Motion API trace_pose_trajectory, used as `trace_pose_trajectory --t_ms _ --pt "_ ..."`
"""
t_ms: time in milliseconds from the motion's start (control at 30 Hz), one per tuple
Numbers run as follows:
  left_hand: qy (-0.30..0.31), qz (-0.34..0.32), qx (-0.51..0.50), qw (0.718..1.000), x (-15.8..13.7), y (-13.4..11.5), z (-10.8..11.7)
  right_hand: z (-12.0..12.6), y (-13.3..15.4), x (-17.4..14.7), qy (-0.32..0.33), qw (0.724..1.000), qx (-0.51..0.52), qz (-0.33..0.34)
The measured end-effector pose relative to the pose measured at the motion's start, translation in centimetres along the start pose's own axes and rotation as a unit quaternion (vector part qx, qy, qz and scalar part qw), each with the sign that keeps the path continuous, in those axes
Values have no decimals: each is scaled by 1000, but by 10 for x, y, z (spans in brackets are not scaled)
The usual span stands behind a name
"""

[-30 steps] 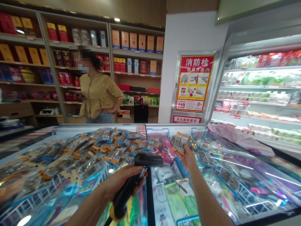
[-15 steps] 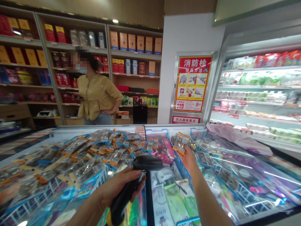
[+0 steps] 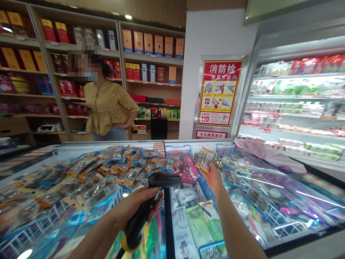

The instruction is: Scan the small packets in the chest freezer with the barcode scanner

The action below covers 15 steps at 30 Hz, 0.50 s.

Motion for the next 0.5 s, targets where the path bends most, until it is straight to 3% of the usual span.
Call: trace_pose_trajectory --t_ms 500 --pt "-9 2 5 1000 4 0 7 -15 -14 -6 21 999 -22 -28"
Point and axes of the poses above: each hand's wrist, its own x-axis towards the middle knuckle, its own z-axis out of the back of the hand, y = z × x, the point moved 9 cm from there along x, towards the middle knuckle, and after that the axes turned 5 degrees about x, right-handed, at the moved point
